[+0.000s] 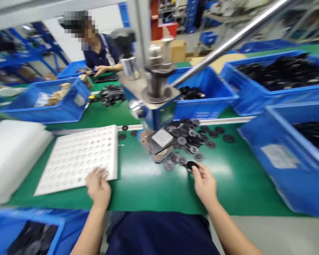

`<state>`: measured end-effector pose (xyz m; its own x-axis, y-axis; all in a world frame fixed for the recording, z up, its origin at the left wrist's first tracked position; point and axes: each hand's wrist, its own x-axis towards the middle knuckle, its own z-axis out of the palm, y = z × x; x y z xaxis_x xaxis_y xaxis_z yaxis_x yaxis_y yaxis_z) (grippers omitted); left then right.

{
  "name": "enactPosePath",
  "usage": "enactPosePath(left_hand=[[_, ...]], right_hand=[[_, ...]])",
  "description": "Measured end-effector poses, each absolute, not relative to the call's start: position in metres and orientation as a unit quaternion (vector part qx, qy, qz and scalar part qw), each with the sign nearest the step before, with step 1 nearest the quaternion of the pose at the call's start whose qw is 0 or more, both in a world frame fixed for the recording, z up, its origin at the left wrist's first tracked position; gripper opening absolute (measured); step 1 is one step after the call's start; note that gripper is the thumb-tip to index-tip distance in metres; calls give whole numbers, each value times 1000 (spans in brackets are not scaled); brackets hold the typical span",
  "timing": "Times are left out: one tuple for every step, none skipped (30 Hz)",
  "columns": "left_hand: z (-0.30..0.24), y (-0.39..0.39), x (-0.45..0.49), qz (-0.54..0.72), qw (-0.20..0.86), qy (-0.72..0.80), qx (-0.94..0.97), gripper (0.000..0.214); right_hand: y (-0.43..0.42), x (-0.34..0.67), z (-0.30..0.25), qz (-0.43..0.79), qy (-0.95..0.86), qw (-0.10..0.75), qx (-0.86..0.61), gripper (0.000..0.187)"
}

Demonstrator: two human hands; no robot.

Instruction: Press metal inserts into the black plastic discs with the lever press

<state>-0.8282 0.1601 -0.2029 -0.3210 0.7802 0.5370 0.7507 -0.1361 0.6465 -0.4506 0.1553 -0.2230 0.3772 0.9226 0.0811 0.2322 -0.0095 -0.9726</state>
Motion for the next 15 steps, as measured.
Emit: enactPosePath(left_hand=[[-201, 158, -825, 471, -14, 658, 587, 19], [-201, 158, -823, 464, -41, 661, 588, 19], [-202, 159, -820, 456, -62, 664, 589, 20], [-204, 160, -819, 449, -78, 667, 589, 21], [-207, 161, -818, 442, -85, 673, 587, 21], [-210, 162, -818, 436, -84, 680, 584, 20], [-213, 162, -818, 432, -77, 687, 579, 18], [-215, 161, -819, 432, -66, 695, 571, 16], [-218, 161, -819, 434, -51, 701, 563, 15], [-219, 160, -819, 441, -34, 705, 554, 15], [-220, 160, -819, 451, -16, 708, 544, 15], [-220, 160, -819, 462, 3, 710, 531, 15], [-219, 161, -818, 472, 22, 714, 517, 15], [-219, 162, -818, 486, 42, 717, 498, 15], [-218, 163, -817, 501, 61, 721, 475, 14]], right_hand=[[155, -449, -223, 326, -449, 537, -636, 50], [156, -446, -224, 325, -442, 534, -643, 53], [156, -442, -227, 320, -435, 531, -653, 55], [157, -438, -230, 312, -431, 526, -663, 57], [157, -435, -233, 303, -428, 521, -674, 60], [157, -432, -235, 293, -426, 514, -684, 62], [156, -431, -237, 285, -425, 506, -694, 64], [155, -430, -238, 277, -424, 499, -703, 65], [153, -430, -239, 271, -423, 494, -710, 66], [152, -430, -240, 267, -422, 490, -714, 67], [152, -430, -240, 265, -422, 488, -717, 67], [151, -430, -241, 263, -422, 489, -716, 68], [151, -431, -242, 263, -423, 490, -715, 67], [152, -430, -244, 264, -426, 491, -713, 67], [152, -430, -246, 265, -428, 492, -710, 66]])
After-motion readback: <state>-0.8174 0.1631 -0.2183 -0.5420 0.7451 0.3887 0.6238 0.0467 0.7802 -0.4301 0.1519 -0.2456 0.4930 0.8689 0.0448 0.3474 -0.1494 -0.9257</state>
